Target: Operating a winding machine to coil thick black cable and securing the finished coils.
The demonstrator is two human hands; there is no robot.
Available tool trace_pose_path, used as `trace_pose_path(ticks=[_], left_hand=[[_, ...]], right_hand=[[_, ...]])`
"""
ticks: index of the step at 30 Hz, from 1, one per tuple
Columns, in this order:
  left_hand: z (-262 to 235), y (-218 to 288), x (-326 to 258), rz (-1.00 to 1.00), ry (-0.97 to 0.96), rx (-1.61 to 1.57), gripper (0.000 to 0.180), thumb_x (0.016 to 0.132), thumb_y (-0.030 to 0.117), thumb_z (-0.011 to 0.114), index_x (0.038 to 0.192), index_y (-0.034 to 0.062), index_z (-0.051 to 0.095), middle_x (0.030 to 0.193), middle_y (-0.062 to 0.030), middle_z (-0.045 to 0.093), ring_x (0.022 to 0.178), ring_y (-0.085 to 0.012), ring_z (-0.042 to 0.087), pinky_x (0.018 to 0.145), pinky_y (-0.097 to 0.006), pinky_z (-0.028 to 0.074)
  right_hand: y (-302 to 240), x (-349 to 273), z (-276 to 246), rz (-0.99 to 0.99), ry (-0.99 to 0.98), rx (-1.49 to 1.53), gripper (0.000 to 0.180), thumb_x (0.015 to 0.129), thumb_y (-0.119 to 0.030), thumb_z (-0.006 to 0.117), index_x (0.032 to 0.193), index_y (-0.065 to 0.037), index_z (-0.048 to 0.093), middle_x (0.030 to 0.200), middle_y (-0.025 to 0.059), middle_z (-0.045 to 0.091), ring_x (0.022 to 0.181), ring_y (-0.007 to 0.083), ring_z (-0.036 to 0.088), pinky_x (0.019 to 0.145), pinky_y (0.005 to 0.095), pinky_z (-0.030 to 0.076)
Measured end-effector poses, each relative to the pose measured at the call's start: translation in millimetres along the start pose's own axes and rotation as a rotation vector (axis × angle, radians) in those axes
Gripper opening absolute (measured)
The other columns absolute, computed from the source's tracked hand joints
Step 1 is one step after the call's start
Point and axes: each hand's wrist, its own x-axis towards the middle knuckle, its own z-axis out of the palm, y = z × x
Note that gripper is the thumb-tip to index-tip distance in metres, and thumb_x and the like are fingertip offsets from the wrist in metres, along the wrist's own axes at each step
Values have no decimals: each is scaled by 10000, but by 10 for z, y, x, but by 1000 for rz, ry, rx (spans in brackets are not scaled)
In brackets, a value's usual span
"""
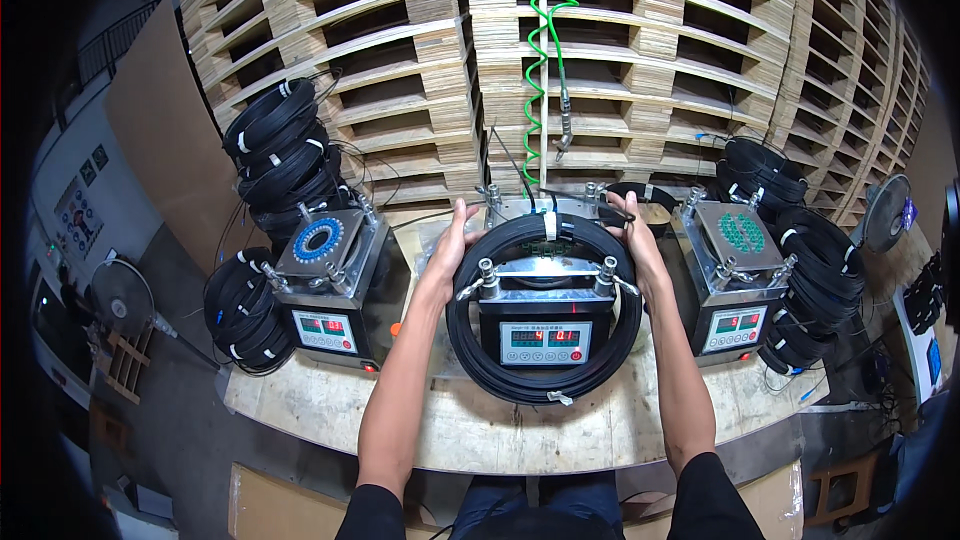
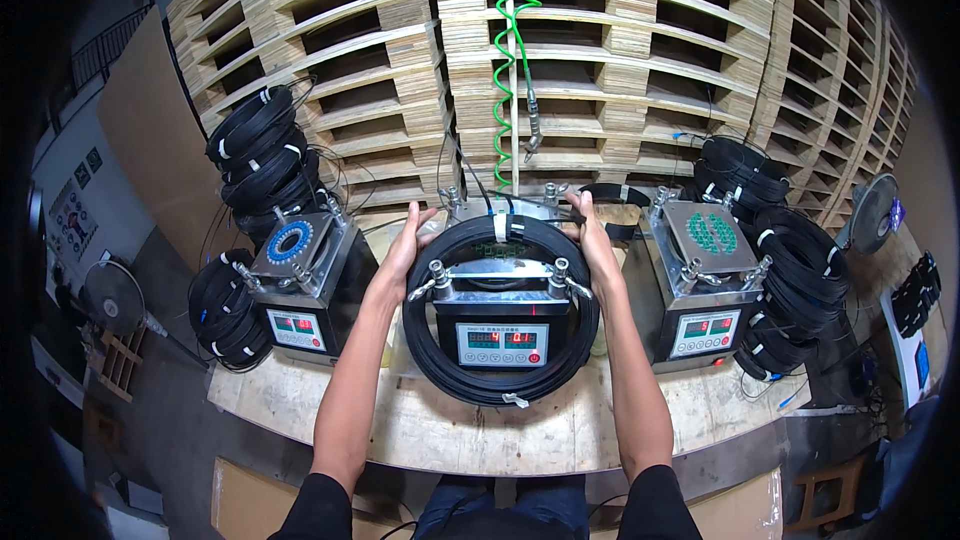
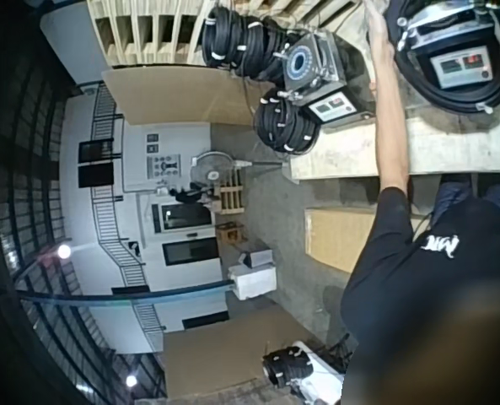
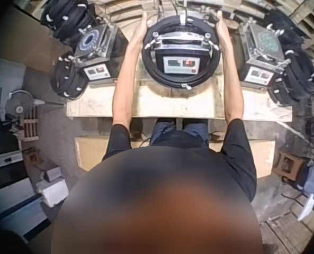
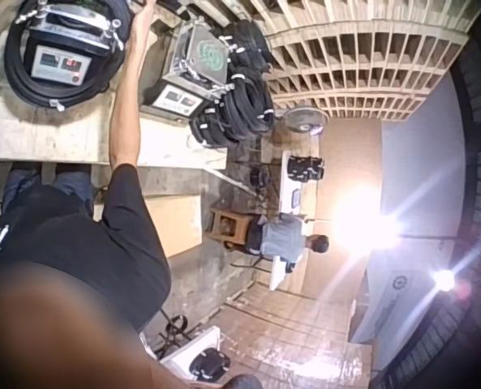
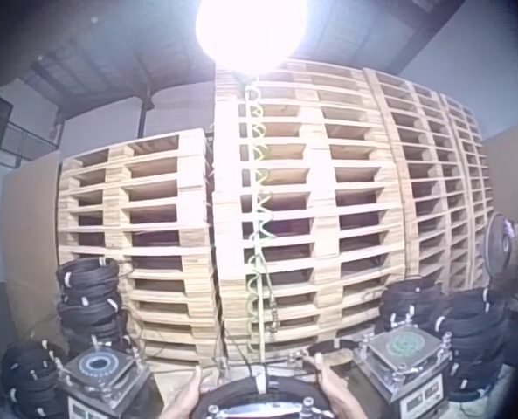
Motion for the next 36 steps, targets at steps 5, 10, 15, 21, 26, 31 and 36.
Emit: trace_pose_path(ticks=[5, 10, 15, 21, 26, 31, 36], left_hand=[[13, 31, 147, 18, 71, 42, 933, 923, 801, 347, 1556, 116, 314, 1284, -264, 607, 1029, -249, 648, 803, -321, 533], [13, 16, 160, 22, 86, -24, 944, 919, 812, 331, 1574, 132, 294, 1228, -232, 635, 944, -220, 639, 788, -332, 522], [173, 122, -156, 81, 27, 141, 822, 997, 707, 300, 1520, 81, 405, 1246, -245, 638, 1102, -242, 627, 981, -323, 448], [112, -250, -580, 434, 130, 311, 666, 1053, 543, 373, 1416, 5, 523, 1331, -189, 621, 1255, -239, 559, 1092, -338, 372], [184, -280, -646, 656, 288, 510, 599, 1033, 435, 490, 1448, 3, 473, 1242, -209, 633, 1139, -236, 594, 1033, -345, 409], [141, -309, -642, 693, 318, 473, 575, 1052, 402, 459, 1470, 7, 442, 1262, -216, 622, 1139, -263, 595, 1027, -354, 410], [170, -298, -617, 688, 310, 439, 576, 1070, 408, 384, 1466, -6, 444, 1424, -211, 528, 1334, -286, 486, 1126, -354, 319]], right_hand=[[-62, 6, 39, 74, -43, 57, 794, 996, -704, 295, 1572, -158, 306, 1258, 338, 610, 978, 237, 708, 862, 305, 549], [-27, 9, 67, 24, -22, 121, 789, 999, -700, 292, 1578, -164, 285, 1154, 312, 669, 916, 242, 721, 844, 313, 557], [131, -45, -54, -107, 110, 56, 749, 1036, -641, 265, 1554, -101, 310, 1133, 287, 672, 944, 236, 707, 820, 306, 559], [358, -511, 77, -422, 282, -218, 610, 1065, -488, 395, 1444, -17, 474, 1326, 167, 614, 1171, 226, 605, 1066, 341, 394], [297, -714, 192, -526, 369, -376, 454, 1065, -249, 470, 1456, -21, 435, 1104, 147, 643, 995, 169, 605, 918, 302, 460], [323, -696, 196, -534, 396, -426, 438, 1064, -206, 426, 1467, -35, 421, 1061, 141, 632, 946, 166, 578, 886, 309, 453], [356, -653, 140, -554, 395, -426, 434, 1074, -238, 372, 1456, -41, 435, 1174, 155, 608, 975, 207, 571, 943, 333, 433]])
